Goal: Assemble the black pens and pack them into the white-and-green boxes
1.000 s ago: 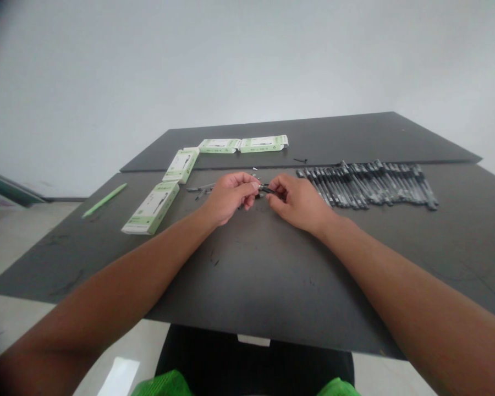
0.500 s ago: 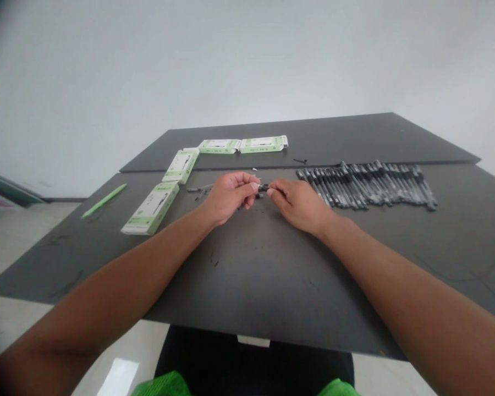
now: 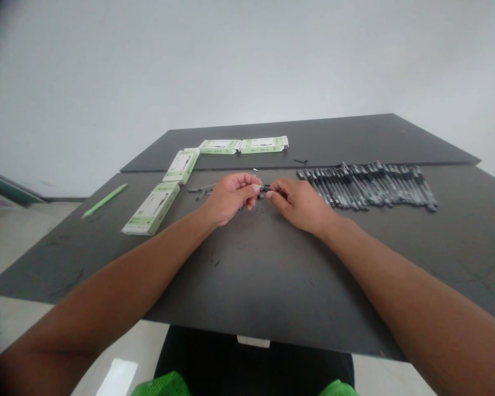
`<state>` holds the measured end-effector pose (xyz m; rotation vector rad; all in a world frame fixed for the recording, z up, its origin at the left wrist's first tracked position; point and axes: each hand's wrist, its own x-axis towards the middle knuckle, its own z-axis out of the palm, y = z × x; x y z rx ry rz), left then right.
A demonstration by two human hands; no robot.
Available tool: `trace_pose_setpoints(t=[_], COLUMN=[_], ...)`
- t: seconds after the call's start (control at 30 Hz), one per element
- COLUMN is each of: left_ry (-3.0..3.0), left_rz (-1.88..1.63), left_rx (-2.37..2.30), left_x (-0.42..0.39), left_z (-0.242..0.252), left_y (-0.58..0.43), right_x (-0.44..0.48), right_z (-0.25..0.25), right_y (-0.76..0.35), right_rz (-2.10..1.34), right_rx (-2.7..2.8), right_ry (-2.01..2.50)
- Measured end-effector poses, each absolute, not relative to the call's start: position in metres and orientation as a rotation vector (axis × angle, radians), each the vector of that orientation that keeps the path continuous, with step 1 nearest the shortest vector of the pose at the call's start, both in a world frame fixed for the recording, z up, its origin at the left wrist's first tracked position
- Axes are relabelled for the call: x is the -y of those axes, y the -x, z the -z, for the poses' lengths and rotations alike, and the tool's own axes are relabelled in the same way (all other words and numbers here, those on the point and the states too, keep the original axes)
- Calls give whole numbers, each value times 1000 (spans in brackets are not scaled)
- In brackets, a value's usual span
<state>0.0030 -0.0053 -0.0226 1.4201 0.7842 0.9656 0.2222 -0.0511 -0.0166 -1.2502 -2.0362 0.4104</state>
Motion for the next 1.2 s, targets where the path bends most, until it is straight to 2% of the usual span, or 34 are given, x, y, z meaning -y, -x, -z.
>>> trace_pose_setpoints(t=[0.27, 0.63, 0.97, 1.2], left_ry=[-1401, -1365, -1374, -1295], left_rz=[-963, -945, -933, -959], left_rx=[-773, -704, -731, -662], left_x=[5, 4, 3, 3], left_z=[25, 27, 29, 32], left_y=[-4, -3, -4, -5], right_x=[49, 52, 50, 50], right_z=[22, 13, 18, 17], right_y=[-222, -223, -223, -221], right_rz=[-441, -423, -586, -521], right_rx=[1936, 2178, 2131, 2085], right_ry=[1289, 1250, 1292, 1274])
